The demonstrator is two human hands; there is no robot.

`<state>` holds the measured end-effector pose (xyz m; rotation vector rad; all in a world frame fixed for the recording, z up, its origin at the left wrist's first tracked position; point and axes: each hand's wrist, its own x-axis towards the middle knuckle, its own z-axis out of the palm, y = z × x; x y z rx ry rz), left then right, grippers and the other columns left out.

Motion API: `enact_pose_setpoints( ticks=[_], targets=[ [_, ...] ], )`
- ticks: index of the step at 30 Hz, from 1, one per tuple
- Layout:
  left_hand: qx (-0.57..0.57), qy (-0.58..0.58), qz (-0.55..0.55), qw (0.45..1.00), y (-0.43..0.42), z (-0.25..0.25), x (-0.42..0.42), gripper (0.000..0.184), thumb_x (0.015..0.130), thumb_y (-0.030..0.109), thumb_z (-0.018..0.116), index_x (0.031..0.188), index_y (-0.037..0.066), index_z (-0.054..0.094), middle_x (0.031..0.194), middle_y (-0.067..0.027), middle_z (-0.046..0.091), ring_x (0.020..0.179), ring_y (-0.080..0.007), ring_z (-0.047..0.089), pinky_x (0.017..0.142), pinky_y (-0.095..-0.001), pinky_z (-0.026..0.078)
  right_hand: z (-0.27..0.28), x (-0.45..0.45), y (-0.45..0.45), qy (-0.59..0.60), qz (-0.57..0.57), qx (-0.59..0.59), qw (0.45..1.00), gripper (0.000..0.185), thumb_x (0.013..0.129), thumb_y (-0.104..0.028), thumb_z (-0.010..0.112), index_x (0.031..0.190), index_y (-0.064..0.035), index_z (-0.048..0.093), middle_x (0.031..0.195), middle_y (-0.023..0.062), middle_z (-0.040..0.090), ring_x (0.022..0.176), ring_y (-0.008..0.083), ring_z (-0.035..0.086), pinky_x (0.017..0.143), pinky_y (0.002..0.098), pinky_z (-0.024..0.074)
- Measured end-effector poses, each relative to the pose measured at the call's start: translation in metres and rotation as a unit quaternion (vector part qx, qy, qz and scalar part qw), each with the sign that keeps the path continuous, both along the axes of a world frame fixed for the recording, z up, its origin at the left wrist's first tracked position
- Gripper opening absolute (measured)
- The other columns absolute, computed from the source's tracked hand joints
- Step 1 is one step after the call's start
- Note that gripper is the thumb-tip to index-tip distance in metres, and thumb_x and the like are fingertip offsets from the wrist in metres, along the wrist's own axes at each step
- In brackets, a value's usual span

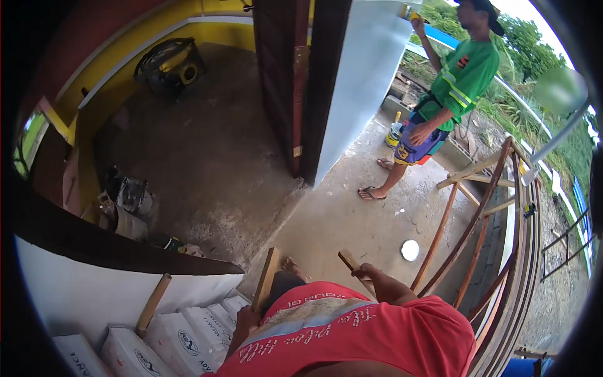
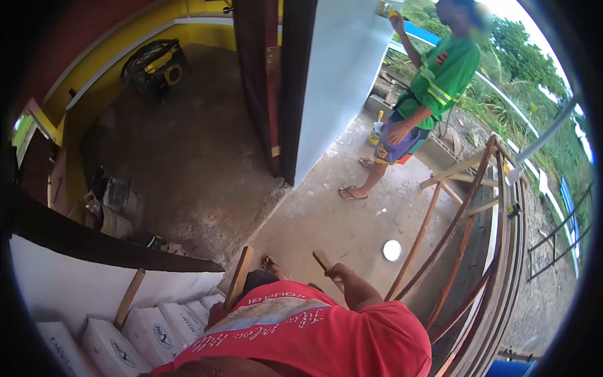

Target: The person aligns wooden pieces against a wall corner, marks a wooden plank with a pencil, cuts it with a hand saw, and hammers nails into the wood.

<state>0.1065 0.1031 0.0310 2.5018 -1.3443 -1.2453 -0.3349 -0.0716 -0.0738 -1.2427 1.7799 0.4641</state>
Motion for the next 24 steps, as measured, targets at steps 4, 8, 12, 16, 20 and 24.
enact_pose_setpoints(
  ticks=[4, 8, 12, 16, 20, 24],
  targets=[
    [-0.034, 0.032, 0.089, 0.995, -0.08, -0.009, 0.041, 0.053, 0.069, 0.043, 0.075, 0.101, 0.001, 0.065, 0.099, -0.0217, 0.066, 0.094, -0.0328, 0.064, 0.08, -0.0393, 0.05, 0.038, 0.025, -0.078, -0.043, -0.086, 0.018, 0.995, 0.051, 0.073, -0.041, 0.068, 0.098, 0.0033, 0.065, 0.083, 0.0153, 0.064, 0.074, 0.0254, 0.061, 0.065, 0.0427, 0.0471],
    [0.05, 0.128, 0.152, 0.979, -0.147, 0.029, 0.079, 0.06, 0.063, 0.043, 0.08, 0.101, -0.001, 0.064, 0.09, -0.0187, 0.067, 0.084, -0.0273, 0.066, 0.075, -0.0365, 0.05, 0.086, 0.095, -0.19, -0.066, -0.002, -0.031, 0.997, 0.041, 0.074, -0.04, 0.066, 0.072, 0.0006, 0.06, 0.061, 0.0067, 0.052, 0.058, 0.0195, 0.05, 0.056, 0.038, 0.0421],
    [0.01, 0.155, 0.159, 0.975, -0.17, 0.001, 0.109, 0.065, 0.064, 0.052, 0.076, 0.098, -0.003, 0.063, 0.09, -0.0204, 0.066, 0.084, -0.0294, 0.065, 0.075, -0.0378, 0.049, 0.084, 0.183, -0.311, -0.115, 0.157, -0.134, 0.972, 0.044, 0.073, -0.039, 0.062, 0.069, 0.005, 0.062, 0.056, 0.0125, 0.053, 0.057, 0.02, 0.055, 0.058, 0.0396, 0.0432],
    [0.023, 0.111, 0.173, 0.978, -0.208, -0.013, 0.114, 0.061, 0.067, 0.049, 0.075, 0.094, -0.004, 0.062, 0.089, -0.0204, 0.065, 0.085, -0.0281, 0.064, 0.073, -0.0367, 0.048, 0.071, 0.305, -0.423, -0.224, 0.245, -0.128, 0.935, 0.038, 0.073, -0.038, 0.064, 0.075, -0.0006, 0.063, 0.061, 0.0035, 0.053, 0.059, 0.0135, 0.048, 0.054, 0.0343, 0.0395],
    [-0.002, 0.174, 0.286, 0.942, -0.245, -0.039, 0.111, 0.055, 0.076, 0.046, 0.067, 0.096, -0.004, 0.058, 0.09, -0.0225, 0.063, 0.081, -0.0311, 0.062, 0.07, -0.0405, 0.048, 0.071, 0.431, -0.514, -0.218, 0.301, -0.003, 0.928, 0.038, 0.072, -0.039, 0.063, 0.068, -0.0016, 0.058, 0.061, 0.0025, 0.052, 0.058, 0.0154, 0.048, 0.053, 0.0357, 0.039],
    [0.013, 0.116, 0.295, 0.948, -0.306, 0.055, 0.124, 0.031, 0.086, 0.026, 0.062, 0.098, -0.002, 0.054, 0.093, -0.0242, 0.061, 0.073, -0.0311, 0.061, 0.062, -0.0435, 0.05, 0.066, 0.519, -0.568, -0.284, 0.288, 0.129, 0.906, 0.031, 0.076, -0.039, 0.066, 0.068, -0.0116, 0.055, 0.059, -0.0026, 0.045, 0.052, 0.011, 0.041, 0.048, 0.0341, 0.0333]
  ],
)
